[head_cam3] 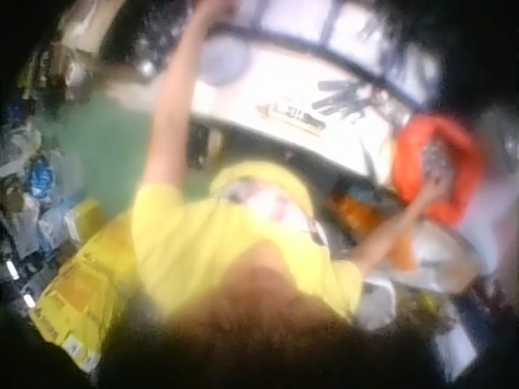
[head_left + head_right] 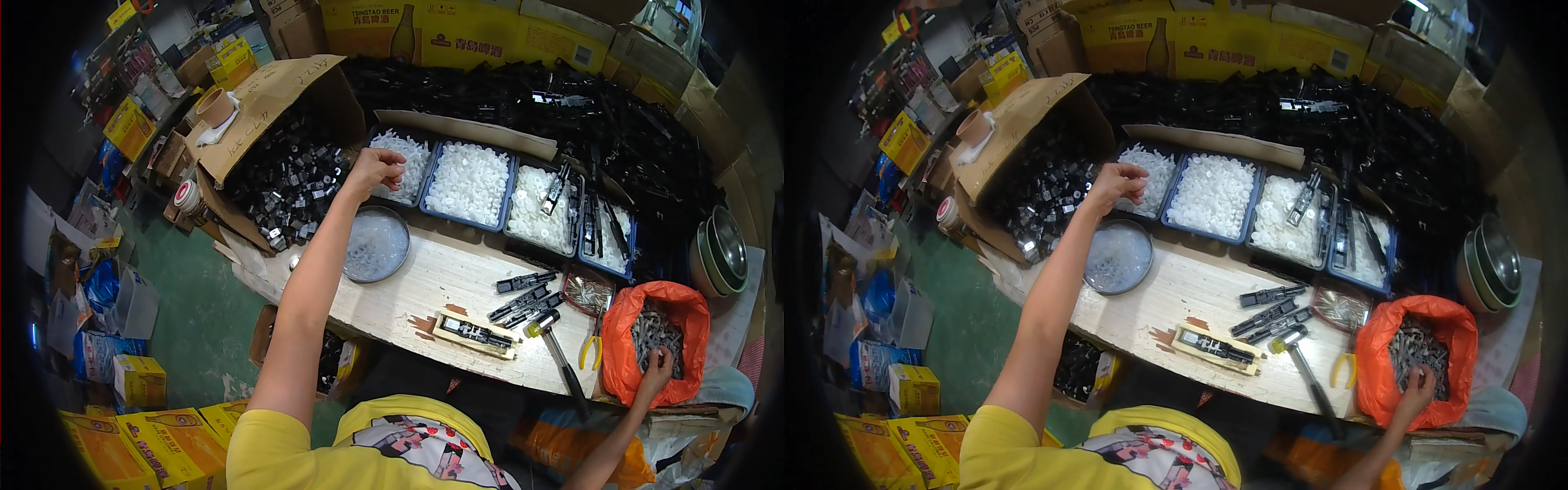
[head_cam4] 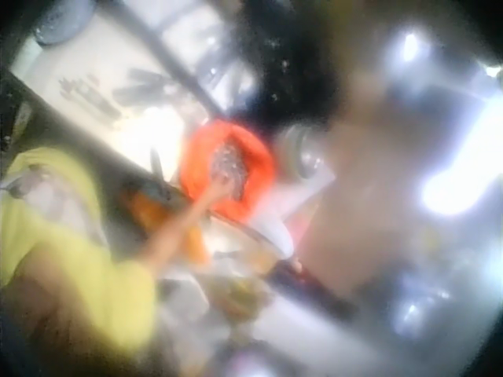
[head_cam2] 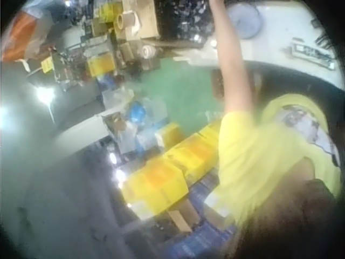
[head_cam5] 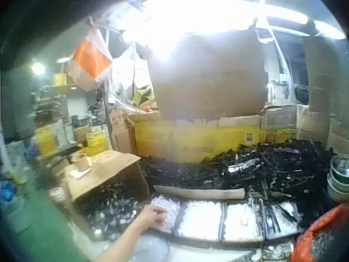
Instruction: The person assembles small lock mechanisms at a cluttered workbench. They pick up black lock bodies, insert white plastic components and metal pins, and use a hammer to tap parts into place. Finished units are placed into a cardboard box to the left.
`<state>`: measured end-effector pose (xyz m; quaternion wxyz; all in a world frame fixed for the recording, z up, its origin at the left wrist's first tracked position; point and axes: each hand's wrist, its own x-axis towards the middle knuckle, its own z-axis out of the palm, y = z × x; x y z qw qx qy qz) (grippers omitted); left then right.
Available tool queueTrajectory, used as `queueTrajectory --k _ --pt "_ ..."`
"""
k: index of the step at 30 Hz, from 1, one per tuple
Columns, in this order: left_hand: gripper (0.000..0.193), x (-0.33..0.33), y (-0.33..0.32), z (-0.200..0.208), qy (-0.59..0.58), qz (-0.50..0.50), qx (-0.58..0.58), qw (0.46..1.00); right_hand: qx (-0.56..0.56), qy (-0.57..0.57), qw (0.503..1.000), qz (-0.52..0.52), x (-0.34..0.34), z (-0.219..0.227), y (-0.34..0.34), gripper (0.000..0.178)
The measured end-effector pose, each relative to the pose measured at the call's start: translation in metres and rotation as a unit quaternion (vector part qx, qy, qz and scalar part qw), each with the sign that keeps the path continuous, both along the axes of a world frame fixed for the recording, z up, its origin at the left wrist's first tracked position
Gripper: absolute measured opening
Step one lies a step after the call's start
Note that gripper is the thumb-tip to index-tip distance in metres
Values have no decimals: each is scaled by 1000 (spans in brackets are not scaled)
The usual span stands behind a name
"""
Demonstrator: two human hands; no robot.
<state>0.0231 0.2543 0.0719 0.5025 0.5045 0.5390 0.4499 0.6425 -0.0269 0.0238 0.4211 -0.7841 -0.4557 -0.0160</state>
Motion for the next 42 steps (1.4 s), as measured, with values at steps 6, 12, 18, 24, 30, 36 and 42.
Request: queueTrajectory --k 6,12,18,24,30,36,42 --pt "18 -8 -30 18 -9 12 23 1000 -3 42 999 0 -5 6 4 20" --pt "14 -10 -114 22 41 55 83 994 -10 9 1000 -1 23 -8 -8 21" --pt "9 -16 -169 -29 339 119 207 910 41 19 999 18 13 -5 -2 21" --pt "6 -11 -150 -52 433 121 243 860 22 -47 998 40 -35 26 7 22" --pt "10 -14 -154 -42 404 131 226 877 15 -103 992 70 -69 40 4 19" --pt "13 10 -173 -9 6 122 -29 992 26 149 961 230 -174 51 12 16" --pt "12 78 -201 -3 -185 -65 -98 976 35 97 890 445 -279 54 37 19"
